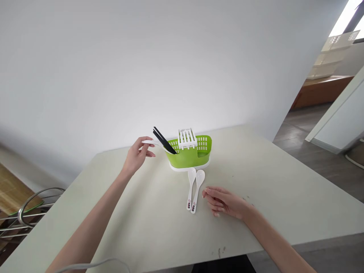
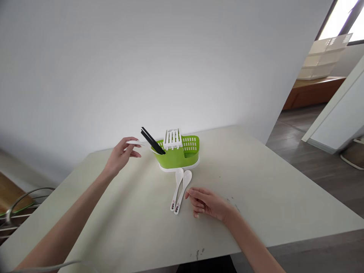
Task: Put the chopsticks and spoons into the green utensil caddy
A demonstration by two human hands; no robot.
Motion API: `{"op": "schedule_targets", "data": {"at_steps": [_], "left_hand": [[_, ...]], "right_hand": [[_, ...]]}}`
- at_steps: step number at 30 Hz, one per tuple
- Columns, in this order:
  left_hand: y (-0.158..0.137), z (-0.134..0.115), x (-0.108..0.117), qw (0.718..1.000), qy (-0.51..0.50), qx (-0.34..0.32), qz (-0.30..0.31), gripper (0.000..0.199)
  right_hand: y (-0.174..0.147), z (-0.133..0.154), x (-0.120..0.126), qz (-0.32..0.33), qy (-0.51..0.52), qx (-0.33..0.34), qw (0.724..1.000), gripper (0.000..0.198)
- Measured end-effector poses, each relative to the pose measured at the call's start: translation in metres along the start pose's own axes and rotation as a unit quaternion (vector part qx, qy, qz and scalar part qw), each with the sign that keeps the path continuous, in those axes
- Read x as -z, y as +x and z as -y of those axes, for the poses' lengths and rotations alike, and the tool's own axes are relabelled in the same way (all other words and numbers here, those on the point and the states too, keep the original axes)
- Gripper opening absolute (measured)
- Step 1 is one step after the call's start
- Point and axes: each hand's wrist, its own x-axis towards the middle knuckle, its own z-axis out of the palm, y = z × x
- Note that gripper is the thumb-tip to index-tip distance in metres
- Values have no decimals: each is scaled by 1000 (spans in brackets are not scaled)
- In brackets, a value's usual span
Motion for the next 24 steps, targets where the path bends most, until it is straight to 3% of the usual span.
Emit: {"op": "schedule_targets", "data": {"at_steps": [6, 18, 21, 24], "left_hand": [[12, 16, -12, 997, 3, 2, 71, 33], [30, 41, -22, 994, -25, 3, 110, 34], [26, 44, -26, 995, -49, 6, 91, 40], [18, 55, -34, 995, -95, 6, 21, 49]], "right_hand": [[4, -5, 4, 13, 15, 18, 1000, 34], [5, -5, 3, 2, 24, 23, 999, 31], [4, -5, 2, -1, 26, 24, 999, 31], [5, -6, 2, -2, 30, 25, 999, 31]]}}
